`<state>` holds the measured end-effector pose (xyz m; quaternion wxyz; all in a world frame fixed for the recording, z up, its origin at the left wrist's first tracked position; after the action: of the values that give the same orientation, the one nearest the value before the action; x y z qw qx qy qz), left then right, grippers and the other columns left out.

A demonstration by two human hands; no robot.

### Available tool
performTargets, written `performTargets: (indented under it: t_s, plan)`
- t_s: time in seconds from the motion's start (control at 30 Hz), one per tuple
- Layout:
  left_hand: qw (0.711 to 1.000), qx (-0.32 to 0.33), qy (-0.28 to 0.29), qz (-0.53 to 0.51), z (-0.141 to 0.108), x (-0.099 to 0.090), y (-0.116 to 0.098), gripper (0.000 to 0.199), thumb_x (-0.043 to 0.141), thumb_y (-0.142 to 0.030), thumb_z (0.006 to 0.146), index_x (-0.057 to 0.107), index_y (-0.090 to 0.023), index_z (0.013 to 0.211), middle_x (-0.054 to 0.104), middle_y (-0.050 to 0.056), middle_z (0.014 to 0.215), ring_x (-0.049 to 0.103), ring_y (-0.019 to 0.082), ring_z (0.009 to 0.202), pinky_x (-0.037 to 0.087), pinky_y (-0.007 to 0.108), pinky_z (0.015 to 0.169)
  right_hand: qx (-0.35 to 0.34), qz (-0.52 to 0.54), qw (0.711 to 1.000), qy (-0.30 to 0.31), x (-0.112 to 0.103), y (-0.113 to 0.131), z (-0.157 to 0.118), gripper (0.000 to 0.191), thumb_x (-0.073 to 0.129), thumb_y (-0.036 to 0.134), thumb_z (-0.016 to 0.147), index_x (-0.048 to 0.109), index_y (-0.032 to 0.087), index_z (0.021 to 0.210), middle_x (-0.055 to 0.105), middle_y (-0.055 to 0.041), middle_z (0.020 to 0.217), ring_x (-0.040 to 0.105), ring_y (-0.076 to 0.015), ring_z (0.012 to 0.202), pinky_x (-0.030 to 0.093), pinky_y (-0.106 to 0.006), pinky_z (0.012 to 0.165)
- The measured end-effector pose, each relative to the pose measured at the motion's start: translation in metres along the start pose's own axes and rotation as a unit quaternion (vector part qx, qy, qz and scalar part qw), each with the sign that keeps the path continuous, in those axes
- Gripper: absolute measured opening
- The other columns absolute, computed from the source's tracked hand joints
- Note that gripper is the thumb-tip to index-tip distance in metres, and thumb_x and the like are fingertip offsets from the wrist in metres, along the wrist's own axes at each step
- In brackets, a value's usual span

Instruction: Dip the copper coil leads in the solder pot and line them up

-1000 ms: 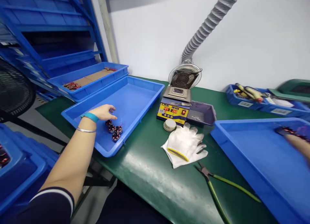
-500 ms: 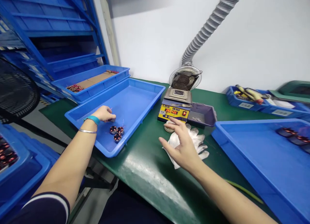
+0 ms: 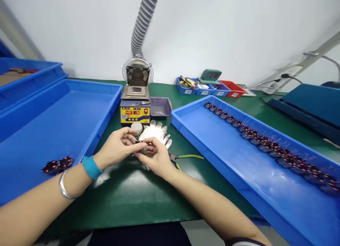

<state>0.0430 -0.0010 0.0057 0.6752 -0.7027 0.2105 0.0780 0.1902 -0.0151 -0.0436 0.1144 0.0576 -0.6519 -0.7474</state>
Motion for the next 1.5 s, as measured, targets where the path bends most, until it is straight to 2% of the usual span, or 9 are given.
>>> performTargets:
  t_s: [0.17,0.4,0.7,0.8,0.93,1.07,1.27,1.4,1.5]
  plan:
    - [0.988,0.007,0.122,-0.093,-0.004,0.002,0.005,0.042,0.061,-0.048,0.079,0.067,-0.018,0.109,0.067,0.009,0.117,0.058,0.027,0.112,0.045,0.039,0.098,0.045,0.132,0.989,0.055,-0.003,0.000,-0.003,0.044,0.081,0.033,0.061,0.055,0.019,0.093,0.063,-0.0006,0.086,0.063,-0.0101,0.074,0.051,-0.025,0.075]
    - [0.983,0.022,0.153,-0.103,-0.005,0.006,0.002,0.037,0.050,-0.047,0.087,0.070,-0.023,0.109,0.068,0.004,0.117,0.054,0.025,0.120,0.040,0.039,0.105,0.055,0.182,0.977,0.098,-0.005,0.000,-0.006,0.038,0.081,0.028,0.062,0.058,0.019,0.090,0.061,0.0004,0.083,0.061,-0.0086,0.070,0.052,-0.023,0.069]
    - [0.954,-0.065,0.110,-0.270,-0.005,-0.001,-0.006,0.044,0.056,-0.055,0.081,0.073,-0.019,0.100,0.067,0.010,0.117,0.057,0.028,0.117,0.045,0.041,0.102,0.087,0.186,0.971,0.125,-0.005,0.001,-0.009,0.043,0.084,0.029,0.058,0.054,0.018,0.086,0.064,0.0006,0.081,0.063,-0.0088,0.068,0.051,-0.023,0.067]
    - [0.941,-0.060,0.050,-0.330,0.002,-0.013,-0.007,0.042,0.049,-0.052,0.086,0.072,-0.021,0.101,0.065,0.008,0.121,0.055,0.026,0.119,0.048,0.041,0.097,0.089,0.186,0.972,0.117,-0.008,0.004,-0.009,0.043,0.084,0.029,0.058,0.055,0.018,0.086,0.066,-0.0001,0.082,0.064,-0.0095,0.071,0.051,-0.023,0.067]
    - [0.951,-0.057,-0.045,-0.302,0.011,-0.028,-0.001,0.053,0.038,-0.058,0.088,0.069,-0.017,0.101,0.068,0.011,0.112,0.062,0.025,0.105,0.054,0.036,0.082,0.088,0.174,0.975,0.109,-0.009,0.004,-0.009,0.042,0.085,0.029,0.057,0.056,0.018,0.085,0.067,-0.0009,0.082,0.065,-0.0103,0.071,0.052,-0.023,0.067]
    - [0.973,-0.060,0.023,-0.221,0.005,-0.023,0.001,0.052,0.058,-0.064,0.072,0.071,-0.015,0.087,0.068,0.008,0.077,0.060,0.017,0.066,0.050,0.028,0.058,0.090,0.175,0.976,0.095,-0.010,0.002,-0.009,0.044,0.085,0.028,0.056,0.054,0.018,0.085,0.067,-0.0010,0.082,0.066,-0.0111,0.070,0.053,-0.024,0.067]
    - [0.980,-0.063,0.123,-0.146,-0.007,-0.009,-0.004,0.023,0.074,-0.039,0.066,0.069,-0.018,0.077,0.064,0.001,0.063,0.051,0.010,0.049,0.043,0.022,0.047,0.083,0.185,0.975,0.096,-0.011,0.001,-0.008,0.042,0.084,0.027,0.058,0.054,0.019,0.086,0.065,0.0005,0.081,0.064,-0.0098,0.069,0.053,-0.023,0.066]
    - [0.967,-0.074,0.108,-0.219,-0.004,-0.010,-0.003,0.026,0.073,-0.038,0.070,0.062,-0.017,0.063,0.062,-0.001,0.057,0.051,0.007,0.045,0.042,0.019,0.047,0.092,0.212,0.967,0.110,-0.012,0.000,-0.007,0.041,0.084,0.024,0.058,0.054,0.019,0.085,0.065,0.0007,0.081,0.064,-0.0085,0.069,0.051,-0.020,0.063]
    - [0.954,-0.085,0.032,-0.286,-0.001,-0.014,-0.003,0.029,0.076,-0.039,0.066,0.058,-0.016,0.061,0.064,-0.001,0.060,0.056,0.008,0.049,0.048,0.020,0.052,0.101,0.225,0.963,0.112,-0.013,-0.001,-0.006,0.040,0.084,0.023,0.059,0.053,0.019,0.084,0.066,0.0013,0.080,0.063,-0.0080,0.068,0.051,-0.020,0.063]
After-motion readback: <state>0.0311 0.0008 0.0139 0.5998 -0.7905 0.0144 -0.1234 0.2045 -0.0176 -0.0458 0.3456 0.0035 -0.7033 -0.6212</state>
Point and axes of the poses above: each hand's wrist, its own z-axis towards the middle knuckle, its own x-axis out of the palm, y = z × x, the point moved 1 cm from there along z, towards the middle knuckle
